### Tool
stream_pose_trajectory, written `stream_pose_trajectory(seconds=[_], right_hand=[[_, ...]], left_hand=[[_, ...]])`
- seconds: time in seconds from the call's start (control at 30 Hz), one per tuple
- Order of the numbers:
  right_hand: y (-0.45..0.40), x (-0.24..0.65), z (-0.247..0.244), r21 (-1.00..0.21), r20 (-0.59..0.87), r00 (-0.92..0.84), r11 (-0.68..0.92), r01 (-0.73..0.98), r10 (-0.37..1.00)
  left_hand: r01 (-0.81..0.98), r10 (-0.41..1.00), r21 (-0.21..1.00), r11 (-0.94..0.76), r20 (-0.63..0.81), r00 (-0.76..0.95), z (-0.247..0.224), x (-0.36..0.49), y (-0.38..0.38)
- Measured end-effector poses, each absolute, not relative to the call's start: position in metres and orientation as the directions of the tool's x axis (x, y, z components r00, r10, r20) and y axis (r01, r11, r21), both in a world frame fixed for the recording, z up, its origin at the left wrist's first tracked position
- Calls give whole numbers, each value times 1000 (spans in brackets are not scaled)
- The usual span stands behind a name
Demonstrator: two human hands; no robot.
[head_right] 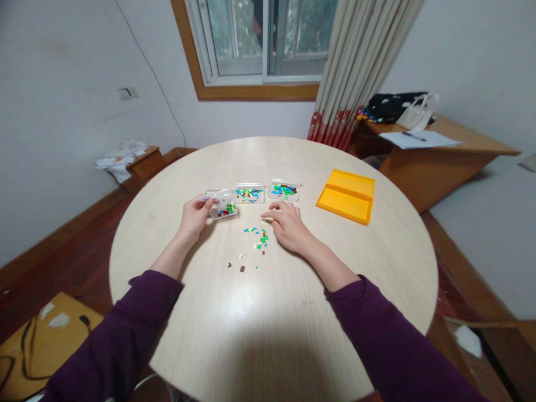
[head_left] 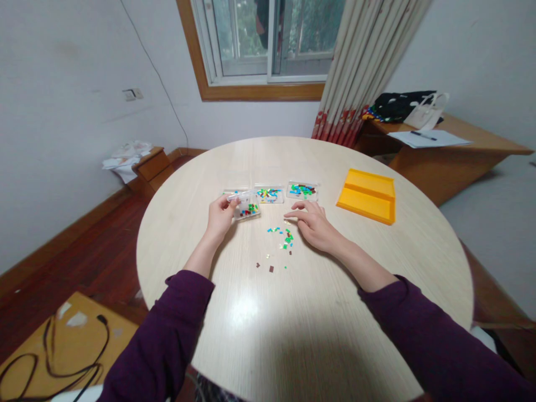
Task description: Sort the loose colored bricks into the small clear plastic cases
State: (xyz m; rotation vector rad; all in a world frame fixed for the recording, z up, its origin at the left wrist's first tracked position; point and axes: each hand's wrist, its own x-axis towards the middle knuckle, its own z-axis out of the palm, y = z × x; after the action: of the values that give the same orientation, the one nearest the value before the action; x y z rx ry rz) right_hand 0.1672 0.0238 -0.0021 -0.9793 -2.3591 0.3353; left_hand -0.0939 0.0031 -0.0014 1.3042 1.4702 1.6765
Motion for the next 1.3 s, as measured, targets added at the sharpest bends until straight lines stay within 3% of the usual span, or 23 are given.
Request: stream_pose_trajectory(seconds=[0.27,1.1,1.3], right_hand=[[31,167,-9,-471,418,-648,762,445,637],[28,169,-5,-433,410,-661,772,465,628],[30,167,-7,-466,384,-674,762,449,631]], left_hand=[[173,872,953,-249,298,-389,-3,-93,4],[184,868,948,-259,312,-386,-3,-94,4],[180,817,952,-249,306,-489,-2,-101,5]])
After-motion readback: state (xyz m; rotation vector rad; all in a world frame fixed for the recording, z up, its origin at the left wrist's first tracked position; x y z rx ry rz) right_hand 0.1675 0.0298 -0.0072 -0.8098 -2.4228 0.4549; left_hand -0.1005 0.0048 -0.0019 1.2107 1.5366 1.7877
